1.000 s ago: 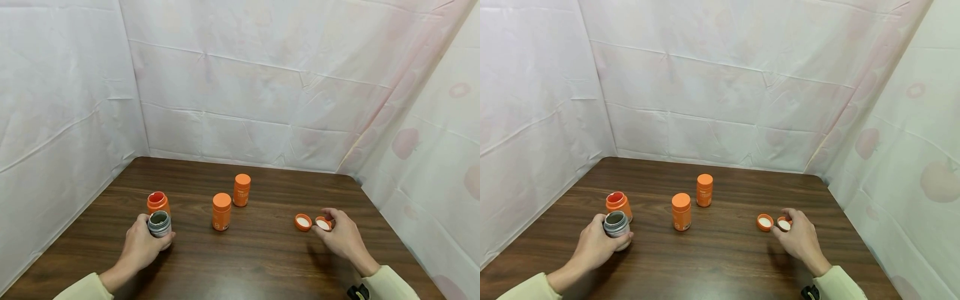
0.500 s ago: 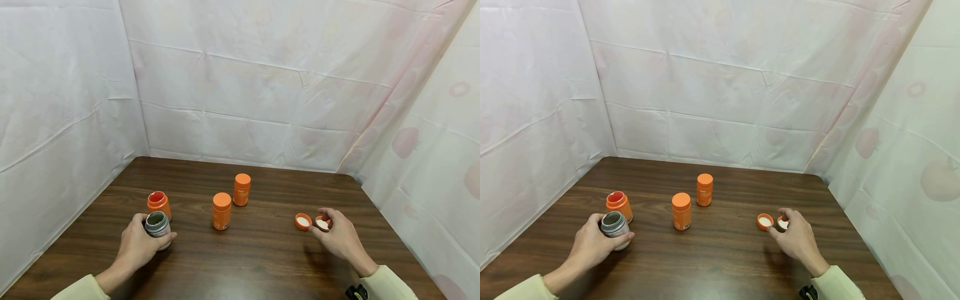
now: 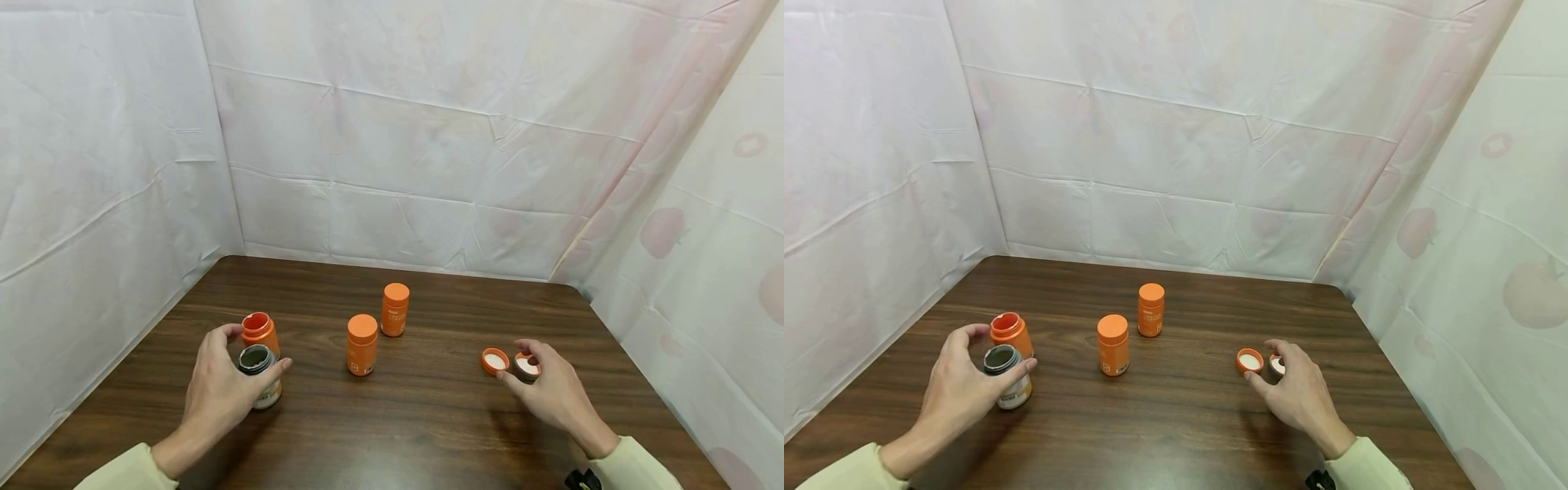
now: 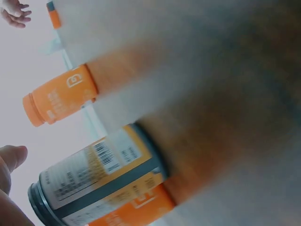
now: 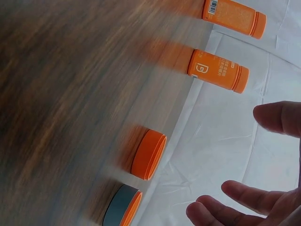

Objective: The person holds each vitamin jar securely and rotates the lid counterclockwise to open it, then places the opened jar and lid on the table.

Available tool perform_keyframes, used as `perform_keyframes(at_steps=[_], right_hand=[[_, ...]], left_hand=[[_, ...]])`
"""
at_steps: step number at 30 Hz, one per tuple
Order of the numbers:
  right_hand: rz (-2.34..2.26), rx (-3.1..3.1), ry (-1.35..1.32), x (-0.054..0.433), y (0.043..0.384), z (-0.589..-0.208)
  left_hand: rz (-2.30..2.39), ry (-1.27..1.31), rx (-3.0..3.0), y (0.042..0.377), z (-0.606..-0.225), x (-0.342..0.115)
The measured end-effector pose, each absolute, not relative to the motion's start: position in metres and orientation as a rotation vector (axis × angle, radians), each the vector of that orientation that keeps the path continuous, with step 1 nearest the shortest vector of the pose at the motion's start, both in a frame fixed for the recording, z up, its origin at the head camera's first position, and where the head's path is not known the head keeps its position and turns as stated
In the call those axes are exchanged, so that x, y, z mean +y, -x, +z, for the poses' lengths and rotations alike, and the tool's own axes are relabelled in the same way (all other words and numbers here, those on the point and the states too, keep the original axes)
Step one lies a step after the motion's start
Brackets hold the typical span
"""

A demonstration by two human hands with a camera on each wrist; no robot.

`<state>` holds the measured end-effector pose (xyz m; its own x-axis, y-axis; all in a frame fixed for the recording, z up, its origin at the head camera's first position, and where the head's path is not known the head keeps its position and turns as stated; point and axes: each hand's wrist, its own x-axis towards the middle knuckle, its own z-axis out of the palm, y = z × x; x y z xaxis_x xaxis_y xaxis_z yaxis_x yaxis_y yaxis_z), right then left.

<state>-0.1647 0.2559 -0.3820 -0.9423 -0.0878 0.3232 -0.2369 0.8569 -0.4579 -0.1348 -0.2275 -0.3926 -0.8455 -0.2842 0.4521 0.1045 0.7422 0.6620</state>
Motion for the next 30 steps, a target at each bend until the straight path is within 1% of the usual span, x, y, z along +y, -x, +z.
perform_keyframes(at_steps=[9,14,23,30], right_hand=[[0.738,-2.732,-0.293,0.250,0.159,-0.383],[0.736,-2.721,-0.310,0.247,0.155,-0.384],[0.727,-2.716,-0.359,0.241,0.148,-0.384],[0.745,-2.720,-0.404,0.236,0.142,-0.388]], left_hand=[[-0.868,0.144,-2.319,0.141,-0.378,-0.213],[-0.864,0.247,-2.349,0.145,-0.372,-0.201],[-0.920,0.299,-2.380,0.146,-0.371,-0.174],[-1.010,0.272,-2.438,0.146,-0.371,-0.156]])
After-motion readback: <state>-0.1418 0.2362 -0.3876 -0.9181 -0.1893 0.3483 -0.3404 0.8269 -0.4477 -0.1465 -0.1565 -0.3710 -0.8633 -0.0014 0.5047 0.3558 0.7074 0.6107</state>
